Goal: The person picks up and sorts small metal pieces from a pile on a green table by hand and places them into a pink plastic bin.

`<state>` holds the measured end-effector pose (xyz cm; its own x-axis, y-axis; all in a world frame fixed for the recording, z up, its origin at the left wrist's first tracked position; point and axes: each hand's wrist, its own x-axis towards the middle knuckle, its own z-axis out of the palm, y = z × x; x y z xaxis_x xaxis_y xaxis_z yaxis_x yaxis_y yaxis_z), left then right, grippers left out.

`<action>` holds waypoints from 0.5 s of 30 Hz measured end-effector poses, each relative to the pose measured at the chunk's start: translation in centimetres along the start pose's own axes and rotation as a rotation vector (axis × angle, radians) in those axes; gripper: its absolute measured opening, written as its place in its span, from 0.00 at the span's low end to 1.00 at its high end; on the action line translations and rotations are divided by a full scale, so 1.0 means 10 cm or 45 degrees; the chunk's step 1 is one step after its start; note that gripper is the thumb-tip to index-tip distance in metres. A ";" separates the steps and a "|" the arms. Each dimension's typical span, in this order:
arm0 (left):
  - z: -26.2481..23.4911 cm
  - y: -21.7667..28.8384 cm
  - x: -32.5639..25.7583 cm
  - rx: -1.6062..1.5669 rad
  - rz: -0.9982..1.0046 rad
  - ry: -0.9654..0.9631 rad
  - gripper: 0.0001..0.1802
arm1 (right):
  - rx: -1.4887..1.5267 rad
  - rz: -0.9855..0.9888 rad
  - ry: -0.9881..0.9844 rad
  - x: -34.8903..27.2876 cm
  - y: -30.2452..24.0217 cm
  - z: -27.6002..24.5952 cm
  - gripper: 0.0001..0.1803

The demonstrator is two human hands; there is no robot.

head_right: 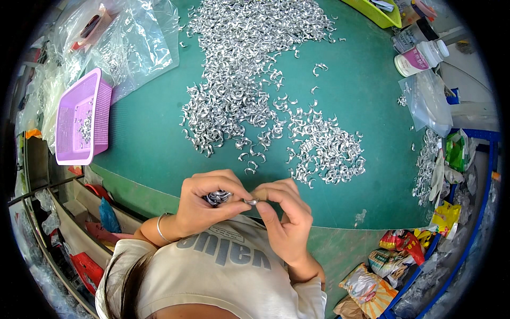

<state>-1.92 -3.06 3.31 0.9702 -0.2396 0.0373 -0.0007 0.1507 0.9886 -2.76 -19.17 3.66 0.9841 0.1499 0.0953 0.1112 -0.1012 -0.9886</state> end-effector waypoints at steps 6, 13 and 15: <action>-0.13 -0.12 0.00 -1.290 -0.958 -0.142 0.08 | -0.186 -0.116 0.101 0.04 0.16 0.00 0.03; -0.18 -0.26 -0.08 -1.412 -0.991 0.030 0.10 | -1.046 -0.183 0.055 0.23 0.41 0.03 0.13; -0.17 -0.30 -0.09 -1.414 -0.982 0.045 0.10 | -1.160 -0.162 -0.003 0.26 0.42 0.07 0.13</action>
<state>-2.40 -1.63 0.11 0.6400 -0.5922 -0.4896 0.7208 0.6835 0.1156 0.13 -18.54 -0.29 0.9567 0.2152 0.1958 0.2860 -0.8193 -0.4970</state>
